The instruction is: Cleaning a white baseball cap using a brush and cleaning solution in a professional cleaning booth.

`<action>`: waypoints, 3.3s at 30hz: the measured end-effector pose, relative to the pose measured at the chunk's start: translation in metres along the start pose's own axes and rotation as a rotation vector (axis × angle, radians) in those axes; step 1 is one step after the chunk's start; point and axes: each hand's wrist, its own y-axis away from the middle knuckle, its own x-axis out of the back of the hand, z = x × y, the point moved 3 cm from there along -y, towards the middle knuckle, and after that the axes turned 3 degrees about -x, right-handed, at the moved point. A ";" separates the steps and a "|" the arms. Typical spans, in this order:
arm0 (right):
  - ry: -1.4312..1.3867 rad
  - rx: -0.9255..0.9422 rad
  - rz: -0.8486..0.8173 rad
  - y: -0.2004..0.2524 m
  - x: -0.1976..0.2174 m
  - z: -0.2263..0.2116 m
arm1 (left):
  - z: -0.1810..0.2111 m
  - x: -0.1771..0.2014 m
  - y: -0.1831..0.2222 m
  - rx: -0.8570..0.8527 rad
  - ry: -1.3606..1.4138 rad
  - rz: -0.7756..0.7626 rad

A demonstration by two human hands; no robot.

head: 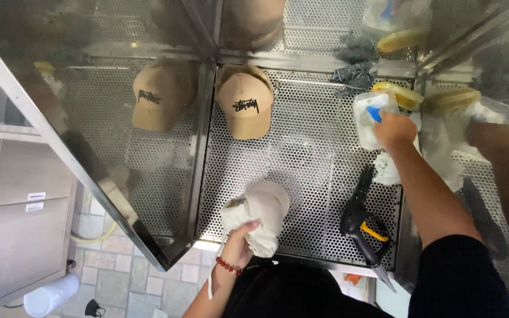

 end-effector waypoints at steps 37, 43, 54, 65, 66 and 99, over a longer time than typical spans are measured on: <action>-0.429 -0.177 0.150 0.049 0.033 0.026 | 0.051 -0.053 -0.003 0.002 0.328 -0.345; -0.643 -0.236 0.199 0.061 0.024 0.028 | 0.038 -0.041 -0.019 -0.034 0.101 -0.275; -0.720 0.150 0.292 0.198 0.035 -0.081 | 0.026 0.001 -0.036 0.044 0.013 -0.245; -0.578 0.862 0.607 0.275 0.159 -0.164 | 0.059 -0.063 0.048 -0.008 -0.091 -0.375; -0.565 1.005 0.650 0.280 0.166 -0.169 | 0.061 -0.065 0.055 -0.017 -0.065 -0.390; -0.577 0.877 0.755 0.276 0.183 -0.188 | 0.077 -0.062 0.077 -0.136 -0.062 -0.297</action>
